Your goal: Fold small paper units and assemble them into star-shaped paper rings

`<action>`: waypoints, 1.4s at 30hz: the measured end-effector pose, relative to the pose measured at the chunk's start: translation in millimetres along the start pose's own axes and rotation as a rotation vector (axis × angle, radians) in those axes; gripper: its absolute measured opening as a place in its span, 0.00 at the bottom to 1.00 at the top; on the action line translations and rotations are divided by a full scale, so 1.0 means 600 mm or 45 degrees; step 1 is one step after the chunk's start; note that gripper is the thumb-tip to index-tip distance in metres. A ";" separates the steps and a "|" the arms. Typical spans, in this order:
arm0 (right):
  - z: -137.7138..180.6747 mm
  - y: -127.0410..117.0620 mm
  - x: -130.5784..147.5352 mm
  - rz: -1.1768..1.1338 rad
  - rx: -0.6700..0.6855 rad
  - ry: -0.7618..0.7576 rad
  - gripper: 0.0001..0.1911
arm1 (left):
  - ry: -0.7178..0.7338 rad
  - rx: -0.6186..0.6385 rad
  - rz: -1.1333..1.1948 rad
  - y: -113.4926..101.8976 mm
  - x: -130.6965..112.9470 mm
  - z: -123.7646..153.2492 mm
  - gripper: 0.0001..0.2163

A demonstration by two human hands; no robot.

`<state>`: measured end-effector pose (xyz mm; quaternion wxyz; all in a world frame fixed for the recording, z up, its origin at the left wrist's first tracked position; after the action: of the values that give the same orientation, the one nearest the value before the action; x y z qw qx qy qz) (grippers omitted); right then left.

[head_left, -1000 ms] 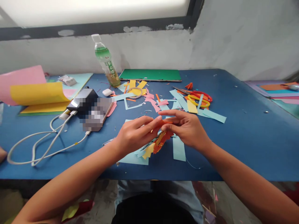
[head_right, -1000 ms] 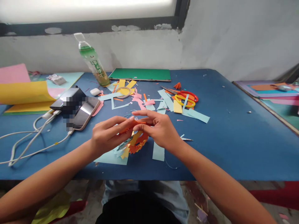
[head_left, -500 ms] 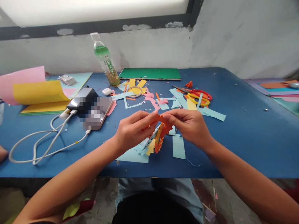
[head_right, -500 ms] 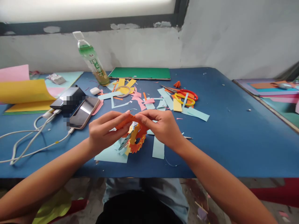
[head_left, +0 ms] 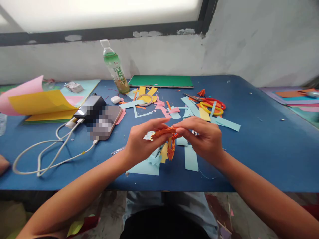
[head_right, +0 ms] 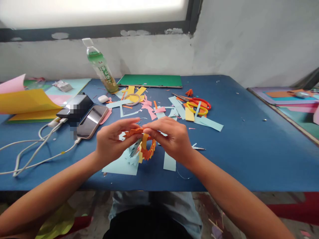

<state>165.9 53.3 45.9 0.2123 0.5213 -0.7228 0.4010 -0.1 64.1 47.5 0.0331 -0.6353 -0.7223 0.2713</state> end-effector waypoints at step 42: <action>-0.007 -0.011 0.022 -0.079 -0.006 -0.189 0.06 | 0.046 -0.045 0.232 -0.009 -0.009 -0.020 0.11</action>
<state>166.9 48.2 60.2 0.1716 0.5714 -0.7209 0.3527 0.9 62.9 61.7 0.0103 -0.7038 -0.6653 0.2490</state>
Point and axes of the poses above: each hand's wrist, its own z-axis away from the middle knuckle, its own y-axis out of the palm, x = y × z, the point moved 3 cm from there along -z, towards the middle knuckle, and after that the axes turned 14 degrees about y, right-handed, at the moved point
